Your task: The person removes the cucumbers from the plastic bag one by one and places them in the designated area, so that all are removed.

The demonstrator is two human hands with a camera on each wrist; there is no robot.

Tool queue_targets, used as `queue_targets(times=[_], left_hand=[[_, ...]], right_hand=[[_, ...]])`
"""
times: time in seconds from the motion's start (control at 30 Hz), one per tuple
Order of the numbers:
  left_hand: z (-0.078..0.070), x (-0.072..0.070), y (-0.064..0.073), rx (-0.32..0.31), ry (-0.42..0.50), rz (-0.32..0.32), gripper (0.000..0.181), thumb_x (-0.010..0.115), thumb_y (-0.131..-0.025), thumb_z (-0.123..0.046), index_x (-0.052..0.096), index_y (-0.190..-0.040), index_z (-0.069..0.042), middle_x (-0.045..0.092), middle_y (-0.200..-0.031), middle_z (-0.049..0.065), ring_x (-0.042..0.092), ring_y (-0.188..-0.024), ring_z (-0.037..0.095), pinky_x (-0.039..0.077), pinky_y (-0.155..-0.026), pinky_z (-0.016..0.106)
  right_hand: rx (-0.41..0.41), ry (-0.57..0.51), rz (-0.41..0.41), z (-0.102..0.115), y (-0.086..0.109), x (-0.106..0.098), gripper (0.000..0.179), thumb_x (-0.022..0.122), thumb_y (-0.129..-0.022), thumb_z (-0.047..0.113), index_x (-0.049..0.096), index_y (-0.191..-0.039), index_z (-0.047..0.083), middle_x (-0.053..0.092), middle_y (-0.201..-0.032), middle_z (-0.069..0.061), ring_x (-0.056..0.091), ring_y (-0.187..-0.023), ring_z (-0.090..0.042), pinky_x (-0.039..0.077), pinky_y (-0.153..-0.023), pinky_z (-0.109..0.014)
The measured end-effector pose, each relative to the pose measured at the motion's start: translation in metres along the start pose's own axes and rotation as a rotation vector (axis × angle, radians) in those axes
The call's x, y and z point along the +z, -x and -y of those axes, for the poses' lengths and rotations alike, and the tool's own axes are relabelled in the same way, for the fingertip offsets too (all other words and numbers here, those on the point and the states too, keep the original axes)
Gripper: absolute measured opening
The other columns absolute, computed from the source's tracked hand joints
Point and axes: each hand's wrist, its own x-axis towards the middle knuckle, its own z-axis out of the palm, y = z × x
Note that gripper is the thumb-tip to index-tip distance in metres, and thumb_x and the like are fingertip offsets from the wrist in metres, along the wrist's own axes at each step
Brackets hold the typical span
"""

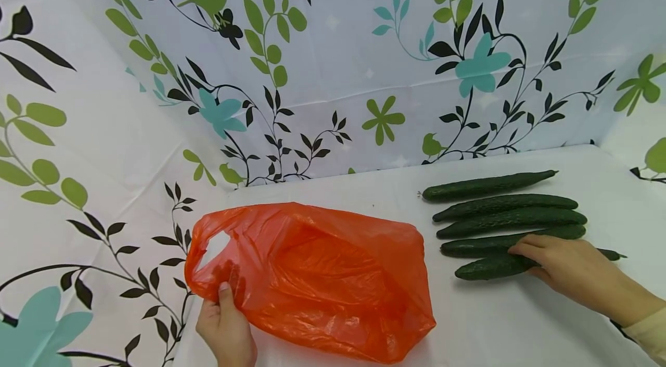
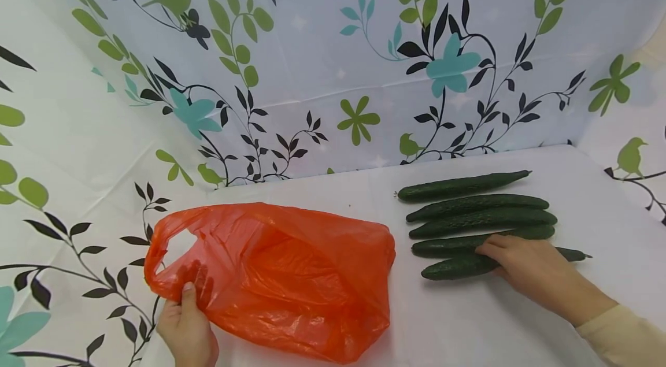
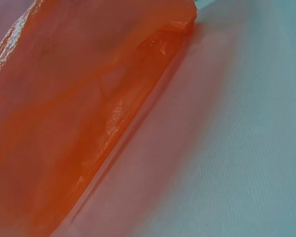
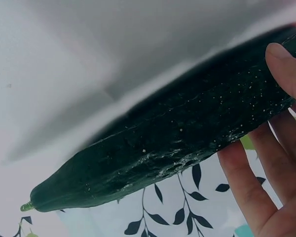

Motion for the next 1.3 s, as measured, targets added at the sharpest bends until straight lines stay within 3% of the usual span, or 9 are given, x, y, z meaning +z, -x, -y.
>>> queue_targets(times=[0.4,0.77,1.1,1.3], left_hand=[[0.0,-0.002,-0.004,-0.042,0.036,-0.055,0.047,0.049,-0.106,-0.031,0.054,-0.145,-0.006,0.06,-0.14,0.01,0.063,-0.116,0.018,0.051,-0.087,0.017],[0.0,0.002,-0.005,-0.01,0.117,-0.078,0.043,0.05,-0.106,-0.025,0.056,-0.144,-0.005,0.061,-0.139,0.013,0.063,-0.119,0.022,0.052,-0.091,0.021],[-0.007,0.007,-0.008,-0.081,0.095,-0.079,0.047,0.049,-0.105,-0.031,0.054,-0.147,-0.01,0.06,-0.141,0.008,0.062,-0.122,0.02,0.051,-0.088,0.017],[-0.009,0.009,-0.008,-0.073,0.068,-0.076,0.047,0.049,-0.104,-0.032,0.054,-0.147,-0.011,0.06,-0.141,0.006,0.061,-0.123,0.02,0.052,-0.089,0.018]], right_hand=[[-0.034,0.009,-0.045,-0.004,0.003,0.013,0.051,0.096,-0.054,0.01,0.074,-0.099,0.012,0.068,-0.097,-0.001,0.068,-0.071,-0.02,0.053,-0.047,-0.032],[-0.07,-0.008,-0.06,0.001,0.002,0.015,0.051,0.096,-0.052,0.008,0.074,-0.098,0.011,0.063,-0.095,0.001,0.064,-0.065,-0.014,0.051,-0.045,-0.028],[-0.058,-0.014,-0.024,0.002,0.0,0.016,0.049,0.097,-0.053,0.008,0.074,-0.096,0.012,0.064,-0.094,0.001,0.064,-0.065,-0.014,0.051,-0.045,-0.028],[-0.049,-0.022,-0.011,0.002,0.0,0.015,0.05,0.097,-0.053,0.009,0.074,-0.097,0.012,0.064,-0.094,0.001,0.064,-0.067,-0.014,0.052,-0.046,-0.028]])
